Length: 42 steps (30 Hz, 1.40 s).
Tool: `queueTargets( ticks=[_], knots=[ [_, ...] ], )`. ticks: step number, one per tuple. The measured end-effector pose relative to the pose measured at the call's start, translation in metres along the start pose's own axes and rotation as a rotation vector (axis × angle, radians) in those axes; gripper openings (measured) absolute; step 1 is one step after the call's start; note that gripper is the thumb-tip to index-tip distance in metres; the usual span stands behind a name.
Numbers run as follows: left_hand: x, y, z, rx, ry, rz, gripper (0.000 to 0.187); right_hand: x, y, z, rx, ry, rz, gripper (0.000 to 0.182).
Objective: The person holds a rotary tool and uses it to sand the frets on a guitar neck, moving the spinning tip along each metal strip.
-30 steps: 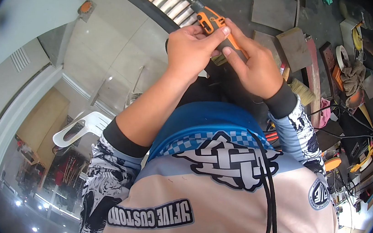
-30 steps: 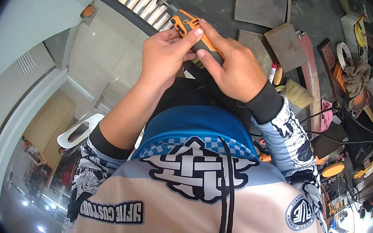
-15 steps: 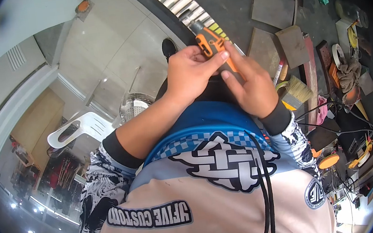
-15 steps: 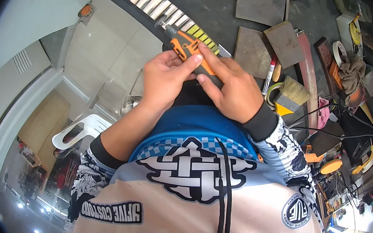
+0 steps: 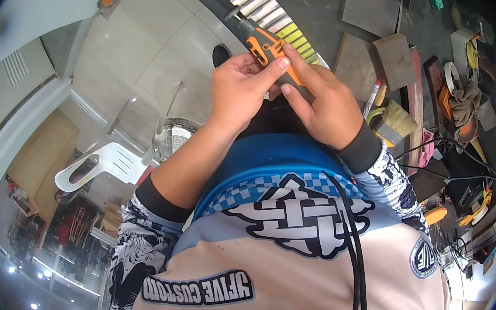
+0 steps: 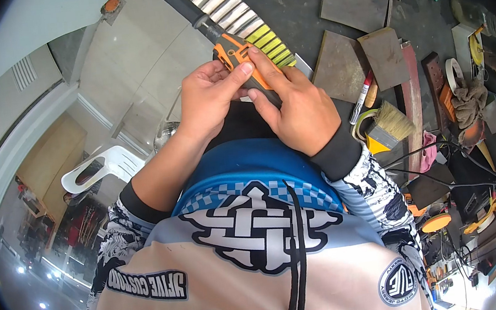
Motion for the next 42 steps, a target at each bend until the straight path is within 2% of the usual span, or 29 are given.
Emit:
queueTargets(
  ticks=[7, 13, 42],
  knots=[
    [0.004, -0.001, 0.0, -0.031, 0.002, 0.034, 0.029, 0.001, -0.001, 0.003, -0.008, -0.016, -0.009, 0.064],
    [0.004, -0.002, 0.001, 0.012, 0.016, 0.006, 0.037, 0.003, 0.0, 0.003, 0.01, -0.01, 0.0, 0.064],
    [0.021, -0.041, 0.021, 0.102, -0.025, -0.003, 0.042, 0.017, 0.029, 0.024, 0.113, -0.042, 0.087, 0.061]
  ],
)
Point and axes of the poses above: each hand's wrist, its own x-axis towards the middle knuckle, its own y-axis out of the back of the hand, z = x × y, the point moved 8 cm from there along x, towards the middle knuckle, and after that the axes turned 9 degrees about z, right-handed, at the moved point
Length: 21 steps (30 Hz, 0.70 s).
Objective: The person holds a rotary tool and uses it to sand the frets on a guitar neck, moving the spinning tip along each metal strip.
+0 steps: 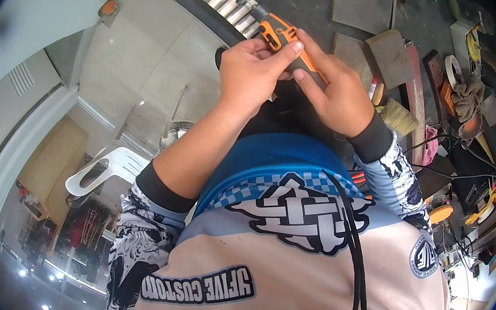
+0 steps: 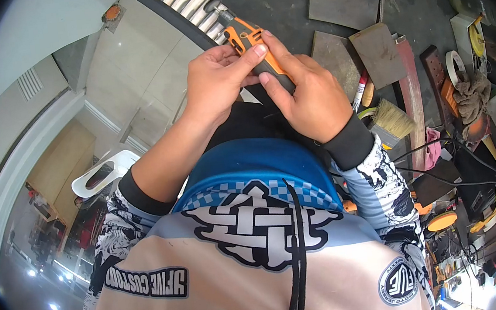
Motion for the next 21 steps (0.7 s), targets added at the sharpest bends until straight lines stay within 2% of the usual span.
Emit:
queueTargets(
  ticks=[13, 21],
  knots=[
    [-0.002, -0.016, 0.008, 0.034, -0.016, -0.012, 0.043, 0.001, 0.013, 0.007, 0.077, 0.042, 0.035, 0.059],
    [-0.046, 0.011, -0.014, -0.076, 0.018, -0.017, 0.037, -0.043, -0.001, -0.017, -0.021, 0.002, -0.007, 0.065]
  ],
)
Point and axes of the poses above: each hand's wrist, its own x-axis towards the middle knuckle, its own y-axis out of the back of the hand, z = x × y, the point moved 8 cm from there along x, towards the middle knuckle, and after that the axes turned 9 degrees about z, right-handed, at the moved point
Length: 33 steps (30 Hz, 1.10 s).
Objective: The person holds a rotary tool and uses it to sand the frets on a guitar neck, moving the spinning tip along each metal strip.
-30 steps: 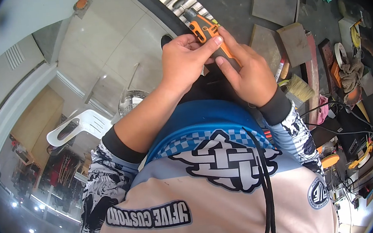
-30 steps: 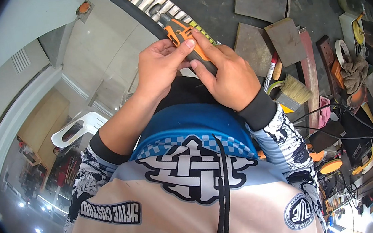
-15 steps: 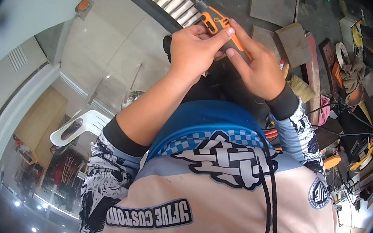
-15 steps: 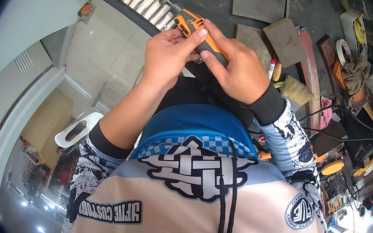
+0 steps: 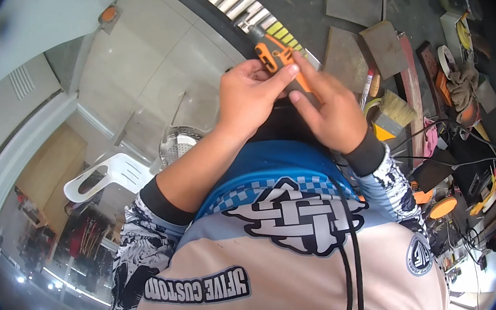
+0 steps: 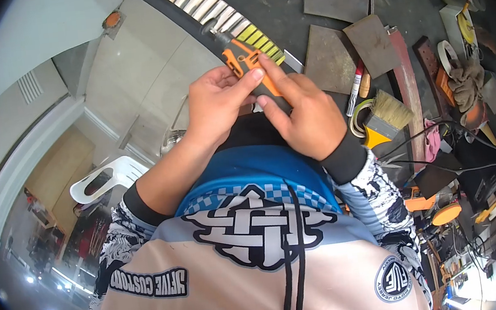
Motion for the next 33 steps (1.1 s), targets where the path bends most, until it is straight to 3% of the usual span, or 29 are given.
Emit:
queueTargets(
  ticks=[33],
  knots=[
    [0.02, 0.018, -0.013, 0.031, 0.029, 0.066, 0.038, 0.012, -0.023, 0.009, -0.021, 0.009, -0.054, 0.065]
  ],
)
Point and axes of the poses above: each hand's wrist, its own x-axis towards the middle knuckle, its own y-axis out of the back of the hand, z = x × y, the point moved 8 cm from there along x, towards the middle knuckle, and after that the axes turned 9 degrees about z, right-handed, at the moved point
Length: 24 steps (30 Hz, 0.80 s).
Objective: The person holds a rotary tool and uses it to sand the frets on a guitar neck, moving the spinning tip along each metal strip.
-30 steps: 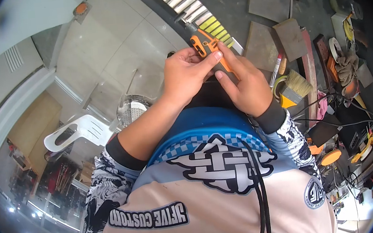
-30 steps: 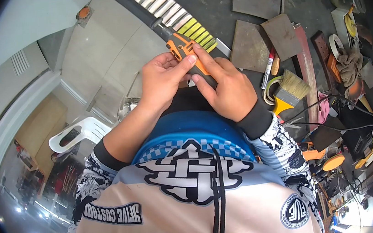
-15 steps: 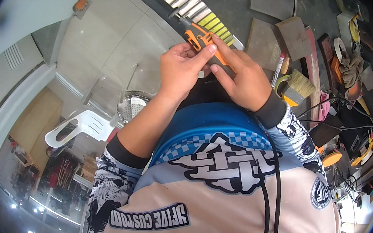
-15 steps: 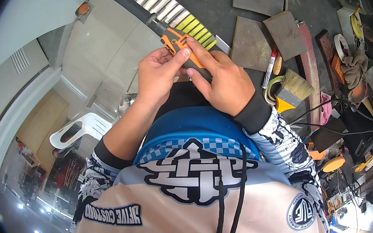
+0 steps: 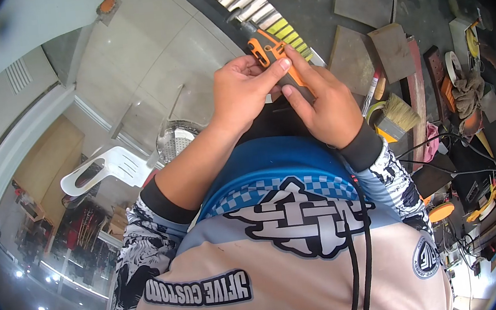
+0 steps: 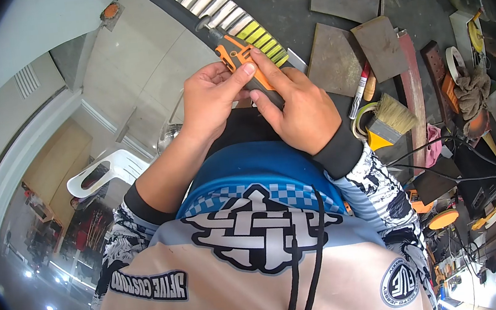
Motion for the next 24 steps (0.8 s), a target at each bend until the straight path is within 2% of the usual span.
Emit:
queueTargets(
  ticks=[3, 9, 24],
  knots=[
    [0.004, -0.001, -0.001, -0.036, -0.031, 0.007, 0.034, 0.0, 0.002, 0.001, -0.001, 0.009, 0.025, 0.065],
    [0.005, -0.007, 0.004, 0.095, -0.011, -0.01, 0.04, 0.004, 0.008, 0.003, 0.021, 0.015, 0.027, 0.065],
    [0.017, -0.041, 0.019, 0.039, -0.049, -0.063, 0.041, 0.017, 0.031, 0.018, 0.054, 0.0, 0.078, 0.063]
  ],
)
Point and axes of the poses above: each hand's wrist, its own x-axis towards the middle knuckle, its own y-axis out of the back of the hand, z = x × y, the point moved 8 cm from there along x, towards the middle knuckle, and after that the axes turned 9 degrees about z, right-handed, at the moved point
